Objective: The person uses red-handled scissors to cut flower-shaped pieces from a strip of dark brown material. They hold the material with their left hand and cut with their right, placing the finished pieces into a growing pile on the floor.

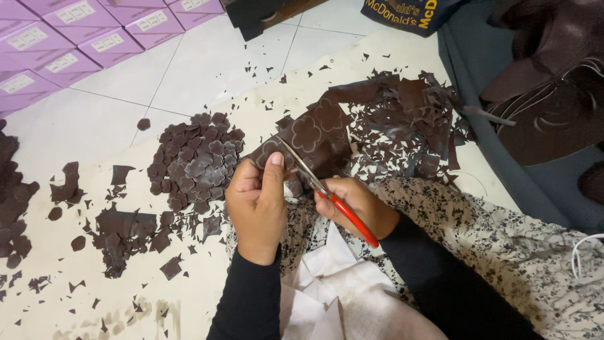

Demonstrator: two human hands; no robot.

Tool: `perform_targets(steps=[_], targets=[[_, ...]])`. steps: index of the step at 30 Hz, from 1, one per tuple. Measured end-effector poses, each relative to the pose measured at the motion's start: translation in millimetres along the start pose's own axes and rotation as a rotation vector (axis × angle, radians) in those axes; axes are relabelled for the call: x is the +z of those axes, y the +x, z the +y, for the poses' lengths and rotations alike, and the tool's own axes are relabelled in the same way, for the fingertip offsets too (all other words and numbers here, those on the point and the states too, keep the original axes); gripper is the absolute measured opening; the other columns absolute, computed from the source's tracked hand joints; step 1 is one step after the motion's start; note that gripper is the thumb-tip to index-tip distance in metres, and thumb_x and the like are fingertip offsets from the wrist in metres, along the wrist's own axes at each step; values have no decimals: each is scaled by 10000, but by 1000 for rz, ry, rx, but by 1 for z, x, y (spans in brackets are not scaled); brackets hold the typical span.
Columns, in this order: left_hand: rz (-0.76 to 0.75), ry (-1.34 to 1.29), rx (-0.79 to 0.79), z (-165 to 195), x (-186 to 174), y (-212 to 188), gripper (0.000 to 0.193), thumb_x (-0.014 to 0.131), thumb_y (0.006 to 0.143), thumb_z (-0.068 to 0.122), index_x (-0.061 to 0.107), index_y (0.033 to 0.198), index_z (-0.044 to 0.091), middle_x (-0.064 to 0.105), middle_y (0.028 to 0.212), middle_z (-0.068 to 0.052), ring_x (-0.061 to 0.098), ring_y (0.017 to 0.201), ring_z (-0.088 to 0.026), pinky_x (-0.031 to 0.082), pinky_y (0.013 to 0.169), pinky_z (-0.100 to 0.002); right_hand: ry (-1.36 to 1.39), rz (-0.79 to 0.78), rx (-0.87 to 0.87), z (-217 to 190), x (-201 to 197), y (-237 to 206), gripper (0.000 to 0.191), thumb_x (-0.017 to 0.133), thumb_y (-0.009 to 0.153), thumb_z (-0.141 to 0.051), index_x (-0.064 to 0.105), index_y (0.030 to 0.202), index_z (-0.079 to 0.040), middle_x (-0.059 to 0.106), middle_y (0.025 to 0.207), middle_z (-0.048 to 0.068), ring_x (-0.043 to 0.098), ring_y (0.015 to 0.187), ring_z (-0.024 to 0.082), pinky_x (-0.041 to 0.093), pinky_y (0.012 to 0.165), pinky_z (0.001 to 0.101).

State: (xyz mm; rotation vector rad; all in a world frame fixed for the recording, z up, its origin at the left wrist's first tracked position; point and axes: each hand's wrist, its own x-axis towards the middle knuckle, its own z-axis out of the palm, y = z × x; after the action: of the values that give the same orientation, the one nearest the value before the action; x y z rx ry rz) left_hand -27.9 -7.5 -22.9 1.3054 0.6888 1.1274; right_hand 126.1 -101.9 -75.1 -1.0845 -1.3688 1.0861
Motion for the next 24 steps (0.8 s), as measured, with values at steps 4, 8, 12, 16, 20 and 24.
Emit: perform_targets(steps=[4, 8, 12, 16, 20, 24], targets=[[5, 6, 2, 2, 0, -1, 188, 605, 1047, 128, 685, 1070, -41, 739, 985, -70, 685, 862, -91, 607, 831, -282, 35, -17, 58, 1, -1, 0, 488, 541, 1023, -549, 536, 822, -104, 426, 640, -75, 389, 573, 40, 351, 508, 241], [9, 5, 1, 0, 0, 0, 183, 609, 1051, 121, 681, 1058, -47, 737, 976, -75, 682, 851, -96, 600, 815, -278, 68, -31, 64, 4, -1, 1, 487, 551, 1016, -551, 543, 830, -101, 422, 649, -76, 388, 583, 40, 345, 511, 240], [7, 2, 0, -4, -4, 0, 174, 608, 1045, 116, 684, 1058, -40, 739, 974, -73, 683, 852, -97, 596, 811, -272, 65, -26, 61, 5, -1, 1, 484, 560, 1023, -544, 544, 834, -99, 431, 675, -72, 399, 608, 43, 351, 534, 241], [7, -45, 19, -8, -8, 0, 153, 624, 1042, 100, 692, 1089, -29, 724, 992, -56, 640, 872, -82, 532, 805, -244, 2, -34, 19, 5, -2, 2, 468, 574, 1034, -513, 528, 814, -102, 447, 677, -67, 417, 608, 45, 376, 546, 241], [-13, 12, -19, -11, -11, 1, 145, 633, 1033, 104, 707, 1063, -17, 728, 970, -43, 628, 855, -70, 510, 787, -227, 17, -34, 46, 3, 0, 1, 421, 590, 1014, -473, 515, 837, -99, 433, 676, -60, 407, 608, 51, 363, 536, 250], [-46, -7, -65, -12, -13, 0, 140, 638, 1015, 102, 712, 1045, -12, 738, 959, -43, 643, 844, -70, 518, 776, -226, 61, -37, 31, 2, 2, 1, 397, 582, 1025, -458, 515, 880, -95, 445, 720, -56, 422, 647, 51, 381, 562, 252]])
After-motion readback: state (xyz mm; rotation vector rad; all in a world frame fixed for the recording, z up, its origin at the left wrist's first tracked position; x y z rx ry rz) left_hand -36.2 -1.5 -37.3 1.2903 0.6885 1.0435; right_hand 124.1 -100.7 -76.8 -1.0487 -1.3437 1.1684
